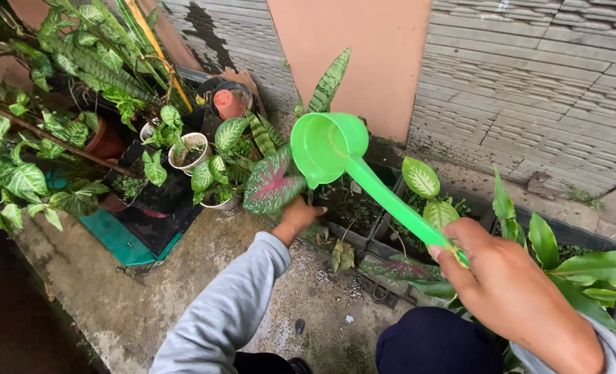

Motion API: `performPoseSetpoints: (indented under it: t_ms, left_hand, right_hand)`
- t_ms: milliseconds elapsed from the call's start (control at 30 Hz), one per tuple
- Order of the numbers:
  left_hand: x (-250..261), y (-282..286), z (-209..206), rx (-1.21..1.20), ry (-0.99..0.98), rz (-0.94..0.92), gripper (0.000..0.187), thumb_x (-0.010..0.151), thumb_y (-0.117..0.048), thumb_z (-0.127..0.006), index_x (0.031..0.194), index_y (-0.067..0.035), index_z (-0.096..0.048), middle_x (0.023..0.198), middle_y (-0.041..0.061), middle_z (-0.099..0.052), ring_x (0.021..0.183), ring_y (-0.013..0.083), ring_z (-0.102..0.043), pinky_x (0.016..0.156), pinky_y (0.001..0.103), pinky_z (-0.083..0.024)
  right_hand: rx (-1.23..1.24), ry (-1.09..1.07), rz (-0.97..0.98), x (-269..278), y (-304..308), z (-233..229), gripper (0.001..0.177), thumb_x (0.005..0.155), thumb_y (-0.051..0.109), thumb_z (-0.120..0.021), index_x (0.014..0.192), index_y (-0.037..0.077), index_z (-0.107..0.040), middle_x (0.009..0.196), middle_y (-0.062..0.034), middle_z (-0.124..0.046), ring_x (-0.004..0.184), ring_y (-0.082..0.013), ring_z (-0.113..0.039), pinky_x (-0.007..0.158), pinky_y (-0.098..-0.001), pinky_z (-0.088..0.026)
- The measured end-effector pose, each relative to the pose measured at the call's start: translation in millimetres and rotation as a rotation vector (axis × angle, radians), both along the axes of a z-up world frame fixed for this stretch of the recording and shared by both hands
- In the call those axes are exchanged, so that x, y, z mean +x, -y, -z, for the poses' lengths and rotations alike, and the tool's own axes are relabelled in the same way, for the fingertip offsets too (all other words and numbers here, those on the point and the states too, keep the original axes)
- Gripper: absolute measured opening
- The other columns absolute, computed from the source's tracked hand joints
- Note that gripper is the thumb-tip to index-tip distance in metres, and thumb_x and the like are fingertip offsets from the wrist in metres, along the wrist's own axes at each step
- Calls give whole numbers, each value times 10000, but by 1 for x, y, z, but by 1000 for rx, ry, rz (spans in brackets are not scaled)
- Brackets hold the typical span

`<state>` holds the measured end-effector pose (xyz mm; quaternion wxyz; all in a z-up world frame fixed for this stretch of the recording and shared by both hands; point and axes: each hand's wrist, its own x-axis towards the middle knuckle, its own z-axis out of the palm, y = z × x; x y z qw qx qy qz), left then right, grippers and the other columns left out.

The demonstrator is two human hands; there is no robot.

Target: Watering various potted plants in an outdoor area using a plastic scoop and a bucket of water.

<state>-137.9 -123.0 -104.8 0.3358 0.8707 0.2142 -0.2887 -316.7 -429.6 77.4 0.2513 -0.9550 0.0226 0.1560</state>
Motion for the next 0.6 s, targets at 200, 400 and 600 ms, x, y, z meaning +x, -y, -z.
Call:
performPoseSetpoints:
  t_ms: [200, 400, 600]
  left_hand:
    - [-24, 13, -73, -440, 50, -154, 1126, 672, -505, -774, 1619, -177, -261, 1681, 157, -317, 1552, 371, -301, 1296, 512, -201]
    - [15, -21, -12, -943, 114, -97, 1270, 686, -371, -833, 1635, -69, -44, 1721, 154, -100, 1592, 292, -104, 1264, 547, -40]
    - [-9, -28, -41, -1432, 204, -189, 1213, 678, -698, -666, 1617, -99, -186, 1689, 237, -154, 1562, 467, -45, 1215, 686, -38]
  right_hand:
    - [35, 49, -14, 2, -3, -16, 226, 997, 405, -585, 1003, 181, -553, 532, -78, -551, 506, -251, -499, 577, -404, -391]
    - [-11, 85, 64, 10, -8, -40, 262, 964, 433, -573, 1122, 224, -579, 617, -79, -685, 645, -300, -648, 668, -414, -464]
    - [15, 150, 77, 14, -10, -59, 278, 961, 414, -583, 1123, 191, -613, 717, -66, -760, 728, -280, -690, 724, -400, -483]
